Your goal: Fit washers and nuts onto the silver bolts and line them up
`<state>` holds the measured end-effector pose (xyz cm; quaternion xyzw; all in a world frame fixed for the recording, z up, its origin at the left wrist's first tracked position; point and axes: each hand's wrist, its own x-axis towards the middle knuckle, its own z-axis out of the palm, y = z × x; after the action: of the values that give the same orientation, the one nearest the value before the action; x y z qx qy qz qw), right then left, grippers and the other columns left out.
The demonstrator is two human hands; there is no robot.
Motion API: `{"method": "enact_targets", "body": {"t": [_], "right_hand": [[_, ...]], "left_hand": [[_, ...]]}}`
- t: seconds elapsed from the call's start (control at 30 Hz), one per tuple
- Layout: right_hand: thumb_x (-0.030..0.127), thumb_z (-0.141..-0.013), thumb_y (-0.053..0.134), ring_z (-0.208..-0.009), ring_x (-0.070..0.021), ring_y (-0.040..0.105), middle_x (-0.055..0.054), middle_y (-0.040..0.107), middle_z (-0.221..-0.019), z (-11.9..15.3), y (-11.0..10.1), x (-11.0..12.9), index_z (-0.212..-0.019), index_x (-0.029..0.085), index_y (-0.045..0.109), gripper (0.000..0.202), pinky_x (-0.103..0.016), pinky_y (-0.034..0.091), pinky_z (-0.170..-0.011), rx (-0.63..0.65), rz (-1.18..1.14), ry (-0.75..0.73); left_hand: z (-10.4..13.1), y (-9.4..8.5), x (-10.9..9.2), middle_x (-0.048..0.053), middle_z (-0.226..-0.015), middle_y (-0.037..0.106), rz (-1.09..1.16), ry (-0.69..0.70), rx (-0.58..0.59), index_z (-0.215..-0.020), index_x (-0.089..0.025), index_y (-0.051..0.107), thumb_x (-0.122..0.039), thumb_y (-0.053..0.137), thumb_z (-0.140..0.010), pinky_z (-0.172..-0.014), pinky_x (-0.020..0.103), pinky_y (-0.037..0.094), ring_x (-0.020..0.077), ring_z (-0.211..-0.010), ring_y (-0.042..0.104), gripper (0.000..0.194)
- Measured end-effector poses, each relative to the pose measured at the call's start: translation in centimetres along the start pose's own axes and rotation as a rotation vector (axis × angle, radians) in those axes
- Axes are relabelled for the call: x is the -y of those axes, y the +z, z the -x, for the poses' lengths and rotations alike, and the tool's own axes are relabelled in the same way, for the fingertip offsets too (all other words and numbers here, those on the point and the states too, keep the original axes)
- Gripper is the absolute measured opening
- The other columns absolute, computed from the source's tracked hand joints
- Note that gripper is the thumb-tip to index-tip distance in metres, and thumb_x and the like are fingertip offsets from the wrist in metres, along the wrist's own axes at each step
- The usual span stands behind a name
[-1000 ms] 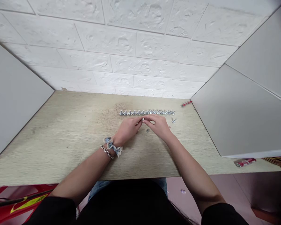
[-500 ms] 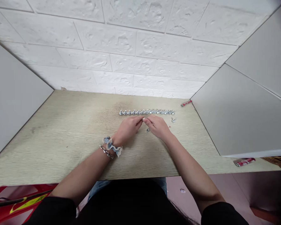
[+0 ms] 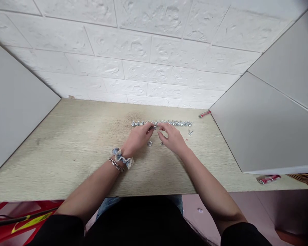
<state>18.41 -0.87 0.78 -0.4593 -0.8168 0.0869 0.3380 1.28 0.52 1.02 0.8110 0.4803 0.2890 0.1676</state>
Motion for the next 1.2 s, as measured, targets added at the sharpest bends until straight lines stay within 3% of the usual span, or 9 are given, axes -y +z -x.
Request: {"method": "enact_targets", "body": {"t": [0.1,0.33,0.47,0.6,0.7,0.8,0.93,1.2], "right_hand": [[0.021,-0.085,0.044,-0.094,-0.0192,0.056,-0.005,0.062,-0.099,-0.02,0.25,-0.28,-0.11,0.024,0.053,0.026,-0.035,0.044,-0.085,0.021,-0.002,-0.013],[0.029,-0.087,0.046,-0.092,-0.0188,0.057,-0.006,0.064,-0.096,-0.05,0.45,-0.38,-0.098,0.022,0.058,0.019,-0.033,0.043,-0.082,0.041,0.018,-0.017],[0.037,-0.09,0.038,-0.072,-0.0173,0.055,-0.005,0.06,-0.072,-0.07,0.15,-0.11,-0.072,0.02,0.058,0.032,-0.029,0.04,-0.067,0.077,0.108,0.027],[0.042,-0.091,0.031,-0.054,-0.0137,0.044,-0.001,0.046,-0.052,-0.06,-0.16,0.13,-0.05,0.02,0.044,0.048,-0.028,0.032,-0.056,0.103,0.143,0.092],[0.038,-0.088,0.04,-0.06,-0.0138,0.048,-0.001,0.05,-0.059,-0.06,-0.3,0.28,-0.06,0.02,0.049,0.034,-0.027,0.034,-0.057,0.048,0.098,0.097],[0.029,-0.083,0.047,-0.074,-0.0156,0.053,-0.002,0.058,-0.076,-0.05,-0.24,0.27,-0.085,0.02,0.055,0.012,-0.027,0.04,-0.067,0.005,0.052,0.039],[0.022,-0.083,0.046,-0.084,-0.0177,0.055,-0.004,0.061,-0.086,-0.05,0.05,-0.02,-0.096,0.021,0.055,0.016,-0.03,0.042,-0.075,0.015,0.037,-0.014],[0.024,-0.086,0.045,-0.083,-0.0169,0.056,-0.004,0.062,-0.086,-0.12,0.0,-0.12,-0.098,0.021,0.055,0.016,-0.029,0.043,-0.073,0.084,0.016,0.053]], "left_hand": [[0.04,0.13,-0.04,0.002,-0.081,0.066,-0.005,0.004,0.01,-0.1,-0.021,0.057,-0.024,0.044,-0.085,-0.064,0.025,0.04,0.0155,-0.071,0.06,0.02],[0.09,0.28,-0.21,0.003,-0.086,0.067,0.036,0.007,0.036,-0.099,-0.021,0.059,-0.022,0.046,-0.083,-0.068,0.025,0.043,0.0161,-0.077,0.062,0.021],[0.09,0.33,-0.26,0.004,-0.085,0.067,0.02,0.015,0.023,-0.098,-0.02,0.059,-0.022,0.046,-0.083,-0.068,0.026,0.043,0.016,-0.075,0.062,0.02],[0.08,0.4,-0.19,0.004,-0.084,0.068,0.013,0.003,0.008,-0.096,-0.019,0.06,-0.023,0.046,-0.084,-0.066,0.026,0.043,0.0164,-0.075,0.062,0.019],[0.08,0.34,-0.22,0.004,-0.083,0.068,0.008,0.01,0.004,-0.096,-0.019,0.061,-0.022,0.047,-0.084,-0.066,0.026,0.043,0.0161,-0.073,0.061,0.019],[0.09,0.2,-0.35,0.003,-0.082,0.068,0.001,0.022,0.009,-0.096,-0.019,0.062,-0.022,0.047,-0.084,-0.065,0.025,0.043,0.015,-0.071,0.061,0.02],[0.11,0.2,-0.38,0.002,-0.085,0.068,0.0,0.052,0.015,-0.1,-0.019,0.062,-0.021,0.047,-0.084,-0.065,0.024,0.043,0.0143,-0.072,0.061,0.022],[0.16,0.59,-0.02,0.003,-0.088,0.069,-0.024,0.107,-0.003,-0.102,-0.019,0.063,-0.019,0.048,-0.084,-0.068,0.024,0.046,0.0149,-0.076,0.063,0.023]]}}
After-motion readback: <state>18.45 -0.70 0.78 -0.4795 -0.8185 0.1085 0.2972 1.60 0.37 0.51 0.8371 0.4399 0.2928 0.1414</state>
